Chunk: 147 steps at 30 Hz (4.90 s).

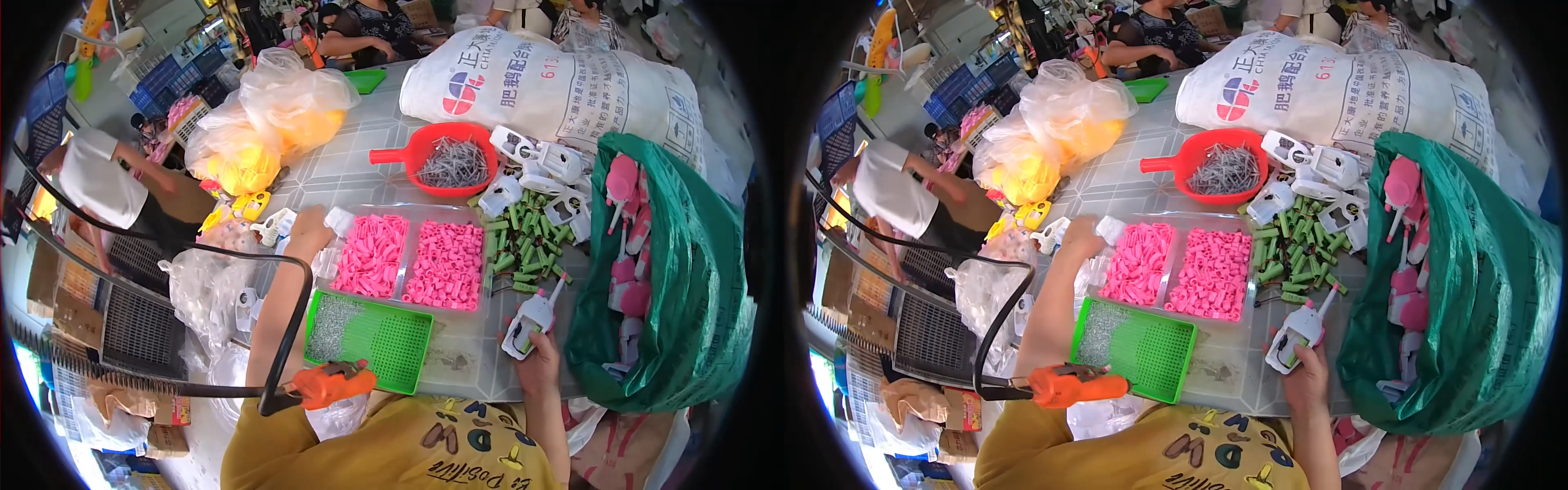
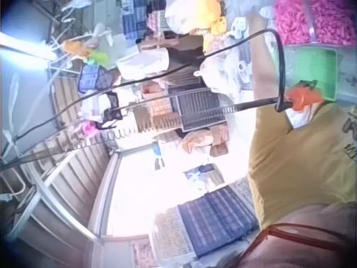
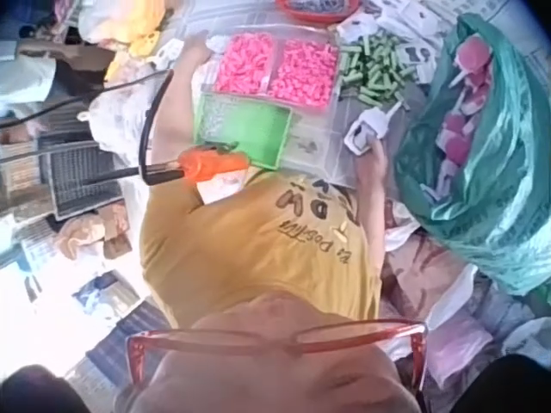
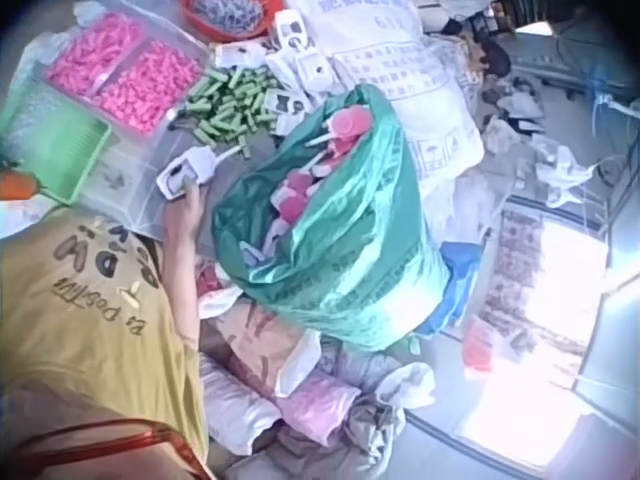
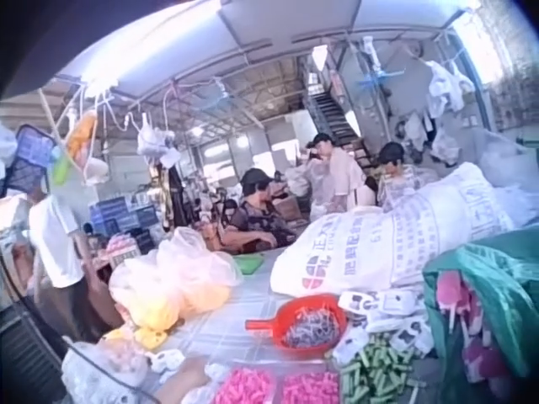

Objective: Assembling plastic toy walkie-talkies by fitting internal components and using a glue gun.

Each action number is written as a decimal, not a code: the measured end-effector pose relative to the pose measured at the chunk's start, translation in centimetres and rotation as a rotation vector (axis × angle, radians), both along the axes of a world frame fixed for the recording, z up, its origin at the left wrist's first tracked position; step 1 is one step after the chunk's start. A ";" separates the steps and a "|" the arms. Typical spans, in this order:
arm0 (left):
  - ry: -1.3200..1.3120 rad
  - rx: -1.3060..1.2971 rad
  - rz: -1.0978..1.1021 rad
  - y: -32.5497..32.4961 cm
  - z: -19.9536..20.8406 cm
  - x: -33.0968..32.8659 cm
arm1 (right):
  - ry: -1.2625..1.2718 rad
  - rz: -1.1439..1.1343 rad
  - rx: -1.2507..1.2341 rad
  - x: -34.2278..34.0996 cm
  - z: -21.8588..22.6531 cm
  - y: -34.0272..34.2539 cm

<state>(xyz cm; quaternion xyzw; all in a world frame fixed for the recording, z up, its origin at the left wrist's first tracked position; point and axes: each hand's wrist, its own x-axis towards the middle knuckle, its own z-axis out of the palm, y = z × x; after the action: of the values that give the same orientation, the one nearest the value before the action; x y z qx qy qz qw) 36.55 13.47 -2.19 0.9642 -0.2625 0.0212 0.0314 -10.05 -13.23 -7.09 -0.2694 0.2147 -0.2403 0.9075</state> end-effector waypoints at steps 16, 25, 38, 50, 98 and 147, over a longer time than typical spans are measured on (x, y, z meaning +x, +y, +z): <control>0.889 -1.112 -0.694 -11.8 7.8 -22.3 | -0.330 0.027 0.170 4.3 5.4 0.2; 0.476 -1.042 -0.822 -14.3 5.5 -28.5 | -0.321 -0.082 0.238 4.9 6.8 1.0; 0.389 -1.046 -0.678 -14.5 5.0 -31.4 | -0.310 -0.126 0.047 4.4 6.8 1.8; 0.784 -0.859 -0.650 -12.3 4.6 -25.8 | -0.017 -0.253 0.006 2.3 4.8 0.2; 0.593 -1.504 -0.471 -1.9 1.1 -24.4 | 0.789 0.124 -2.021 0.1 5.6 2.9; 1.341 -1.125 -0.964 -8.6 7.8 -27.4 | 0.324 0.184 -1.759 0.9 2.6 -0.1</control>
<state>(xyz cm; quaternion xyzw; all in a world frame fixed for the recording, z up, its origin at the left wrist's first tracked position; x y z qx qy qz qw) 9.18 4.84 5.64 0.4122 -0.5056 -0.4213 0.6301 -9.14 -13.36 -4.53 -0.9137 0.0560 -0.2035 0.3474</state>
